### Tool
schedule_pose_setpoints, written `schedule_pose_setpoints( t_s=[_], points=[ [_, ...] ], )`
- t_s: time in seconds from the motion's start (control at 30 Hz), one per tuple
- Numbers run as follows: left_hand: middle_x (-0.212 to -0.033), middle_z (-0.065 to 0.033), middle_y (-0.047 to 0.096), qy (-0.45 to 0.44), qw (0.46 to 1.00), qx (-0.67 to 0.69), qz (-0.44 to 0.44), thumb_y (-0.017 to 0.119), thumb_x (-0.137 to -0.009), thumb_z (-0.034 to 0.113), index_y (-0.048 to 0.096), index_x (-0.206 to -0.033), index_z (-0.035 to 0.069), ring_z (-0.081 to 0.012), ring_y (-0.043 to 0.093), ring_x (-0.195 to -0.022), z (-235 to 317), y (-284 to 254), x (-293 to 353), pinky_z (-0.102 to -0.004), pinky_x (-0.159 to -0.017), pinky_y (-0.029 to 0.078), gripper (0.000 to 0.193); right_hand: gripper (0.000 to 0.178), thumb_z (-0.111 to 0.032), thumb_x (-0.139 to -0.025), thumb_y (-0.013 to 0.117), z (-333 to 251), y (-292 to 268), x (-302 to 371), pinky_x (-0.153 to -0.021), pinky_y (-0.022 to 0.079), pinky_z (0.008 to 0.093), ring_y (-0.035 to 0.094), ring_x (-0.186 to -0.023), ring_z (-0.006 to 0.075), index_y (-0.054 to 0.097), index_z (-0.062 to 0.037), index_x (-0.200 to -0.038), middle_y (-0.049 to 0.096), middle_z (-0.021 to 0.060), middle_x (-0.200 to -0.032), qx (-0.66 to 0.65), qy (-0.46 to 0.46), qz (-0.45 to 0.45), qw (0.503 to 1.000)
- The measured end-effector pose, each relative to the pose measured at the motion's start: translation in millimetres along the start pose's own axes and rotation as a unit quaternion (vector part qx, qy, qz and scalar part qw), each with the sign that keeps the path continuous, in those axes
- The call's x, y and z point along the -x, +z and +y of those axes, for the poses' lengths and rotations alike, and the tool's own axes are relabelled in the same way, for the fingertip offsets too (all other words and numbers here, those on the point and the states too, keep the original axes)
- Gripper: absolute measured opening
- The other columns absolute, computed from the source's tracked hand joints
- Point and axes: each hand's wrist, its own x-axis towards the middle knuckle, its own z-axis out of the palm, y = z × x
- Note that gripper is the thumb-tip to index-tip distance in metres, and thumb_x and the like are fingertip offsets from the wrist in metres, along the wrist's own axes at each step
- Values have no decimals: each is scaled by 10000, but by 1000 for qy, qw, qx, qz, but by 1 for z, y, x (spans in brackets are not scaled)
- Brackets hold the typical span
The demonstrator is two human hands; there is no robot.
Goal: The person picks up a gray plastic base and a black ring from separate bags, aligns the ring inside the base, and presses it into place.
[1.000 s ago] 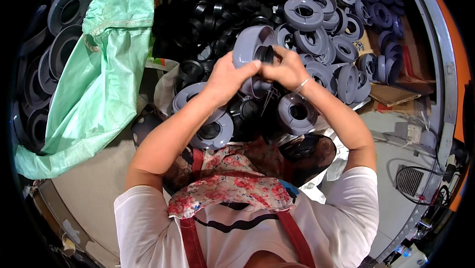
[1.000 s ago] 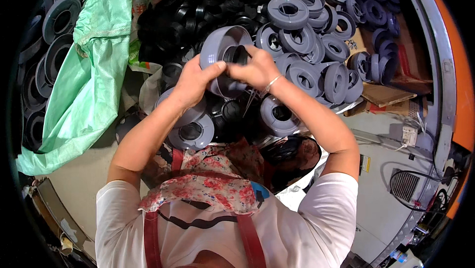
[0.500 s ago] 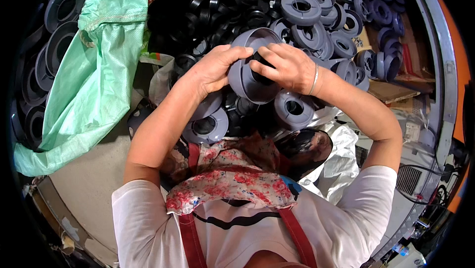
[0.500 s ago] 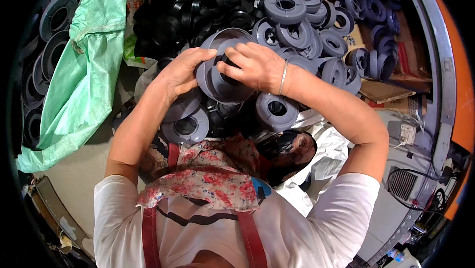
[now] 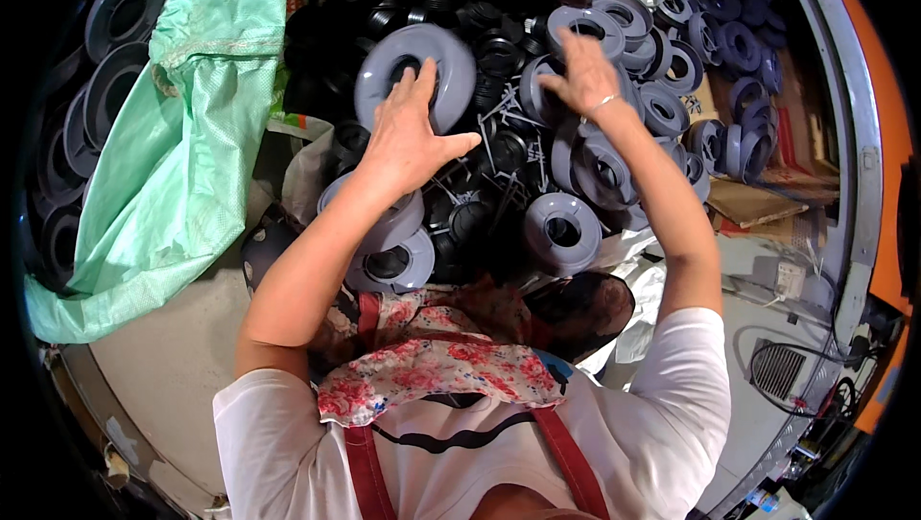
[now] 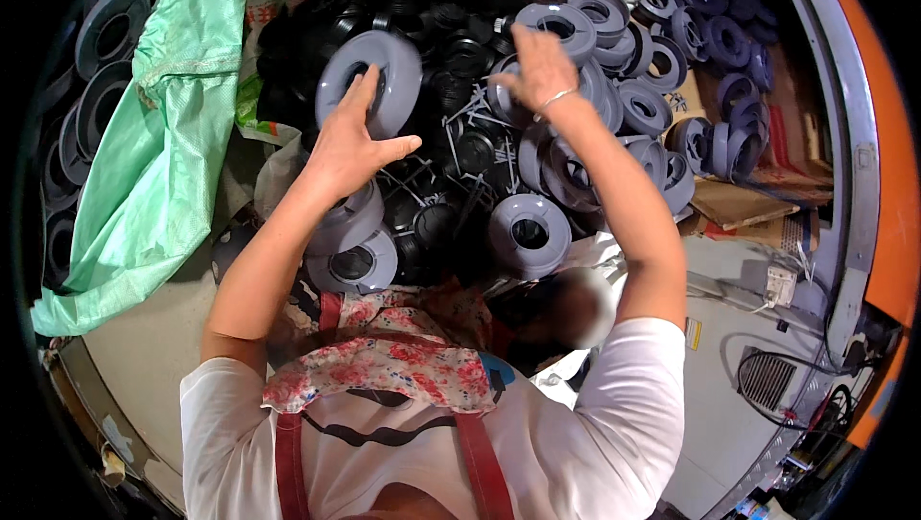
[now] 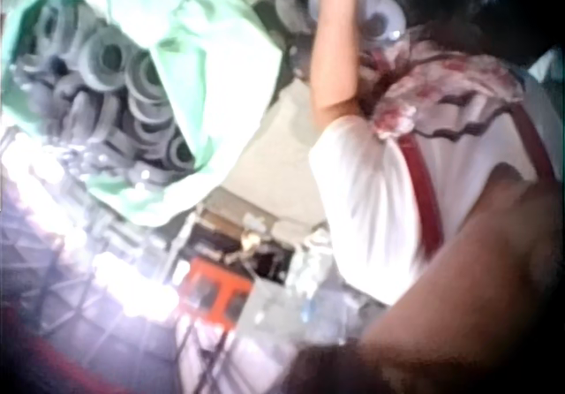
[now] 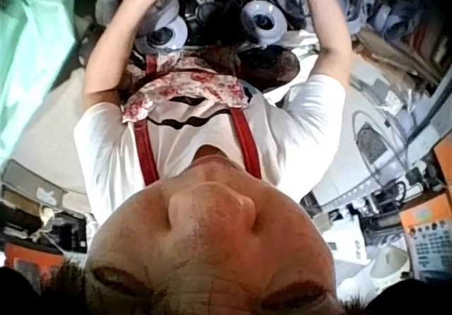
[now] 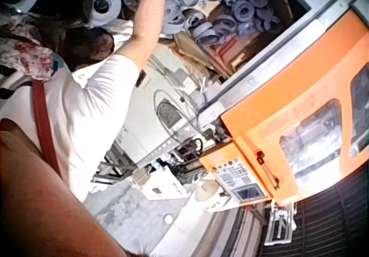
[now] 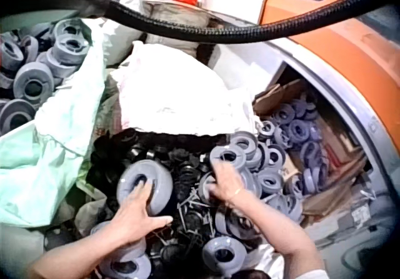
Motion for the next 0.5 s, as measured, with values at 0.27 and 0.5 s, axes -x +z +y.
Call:
schedule_pose_setpoints(
  t_s=[0.27, 0.5],
  points=[
    [-922, -102, 615, -227, 844, 482, -58, 654, -782, 234, 605, -854, -17, -159, 564, -862, -13, 7, -19, -290, -829, 429, 266, 310, -327, -792, 604, 36, 31, -10, -925, 323, 453, 511, -954, 298, 607, -35, -896, 596, 128, -921, 109, 41, 26, 993],
    [-1008, -142, 586, -254, 718, 645, -56, 549, -817, 128, 484, -1106, -26, -198, 610, -833, -8, 11, -24, -331, -814, 488, 333, 457, -388, -907, 467, -39, 2, -28, -672, 489, 292, 610, -706, 151, 632, 38, -882, 645, 83, -772, -674, 320, -56, 663]
  ],
)
